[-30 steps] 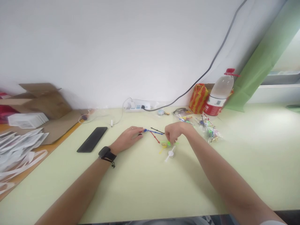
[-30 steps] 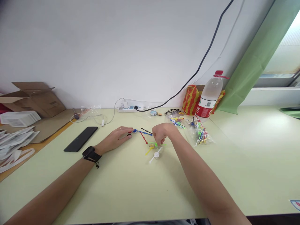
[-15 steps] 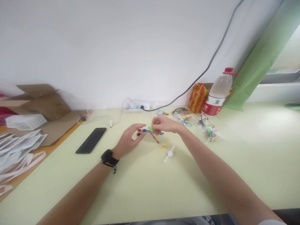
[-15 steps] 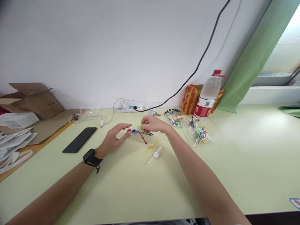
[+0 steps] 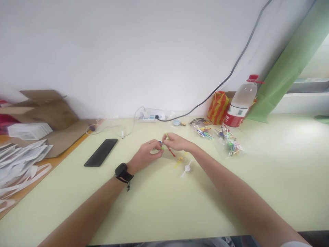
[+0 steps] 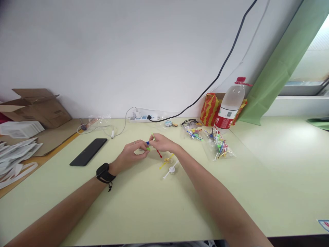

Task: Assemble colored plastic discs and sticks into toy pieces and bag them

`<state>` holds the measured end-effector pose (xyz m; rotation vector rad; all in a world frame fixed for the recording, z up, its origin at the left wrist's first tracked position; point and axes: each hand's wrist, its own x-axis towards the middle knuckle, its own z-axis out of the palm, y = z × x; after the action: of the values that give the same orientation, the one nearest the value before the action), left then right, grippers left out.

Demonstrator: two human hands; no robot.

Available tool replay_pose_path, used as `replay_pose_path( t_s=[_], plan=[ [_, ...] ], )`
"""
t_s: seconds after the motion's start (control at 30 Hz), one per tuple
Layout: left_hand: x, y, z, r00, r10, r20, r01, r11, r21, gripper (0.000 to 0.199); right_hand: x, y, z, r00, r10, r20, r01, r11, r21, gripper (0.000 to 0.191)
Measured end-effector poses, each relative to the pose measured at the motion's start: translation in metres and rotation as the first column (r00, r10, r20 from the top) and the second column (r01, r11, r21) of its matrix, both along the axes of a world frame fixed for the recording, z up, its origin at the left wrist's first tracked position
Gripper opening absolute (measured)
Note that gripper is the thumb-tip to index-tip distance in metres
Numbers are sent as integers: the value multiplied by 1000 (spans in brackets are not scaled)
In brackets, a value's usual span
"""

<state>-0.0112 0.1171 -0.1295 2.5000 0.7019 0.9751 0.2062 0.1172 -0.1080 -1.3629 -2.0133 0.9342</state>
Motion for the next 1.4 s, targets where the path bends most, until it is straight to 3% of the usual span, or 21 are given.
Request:
replay_pose_path(
  t_s=[0.17, 0.27, 0.33, 0.4, 0.53, 0.7, 0.8, 0.9, 1.03, 1.23, 1.4],
  plan=[
    [-8, 11, -5, 988, -9, -151, 16, 999, 45, 11, 18, 10, -11, 976, -126, 179, 120, 992, 42, 37],
    [-13, 22, -9, 989, 7, -150, 12, 992, 123, 11, 28, 9, -4, 960, -130, 247, 119, 991, 60, 35],
    [-15, 28, -11, 989, 21, -143, 0, 990, 143, 12, 34, 6, 8, 958, -71, 278, 62, 997, 41, 20],
    [-17, 31, -12, 991, 54, -123, -35, 987, 156, 14, 38, 1, 20, 950, 74, 302, -63, 997, -47, 11],
    [-17, 27, -11, 989, 132, -71, -121, 982, 148, 22, 39, -8, 34, 848, 402, 344, -287, 896, -338, 19],
    [-15, 20, -5, 988, 152, -4, -150, 979, 137, 21, 33, -9, 32, 807, 421, 414, -288, 893, -347, 6],
    [-13, 17, -4, 983, 178, 38, -182, 971, 154, 19, 38, -9, 36, 835, 329, 441, -219, 934, -281, 13],
    [-12, 15, -4, 982, 181, 48, -187, 967, 170, 18, 44, -12, 44, 785, 211, 582, -38, 955, -295, 31],
    [-12, 13, -5, 986, 162, 36, -166, 968, 188, 18, 50, -16, 52, 696, 246, 674, 146, 871, -468, 48],
    [-13, 13, -6, 988, 153, 24, -154, 969, 190, 16, 71, -13, 51, 759, 241, 604, 203, 795, -572, 51],
    [-12, 12, -5, 990, 135, 29, -138, 973, 186, 15, 82, -12, 50, 799, 215, 561, 171, 813, -556, 31]
  ],
)
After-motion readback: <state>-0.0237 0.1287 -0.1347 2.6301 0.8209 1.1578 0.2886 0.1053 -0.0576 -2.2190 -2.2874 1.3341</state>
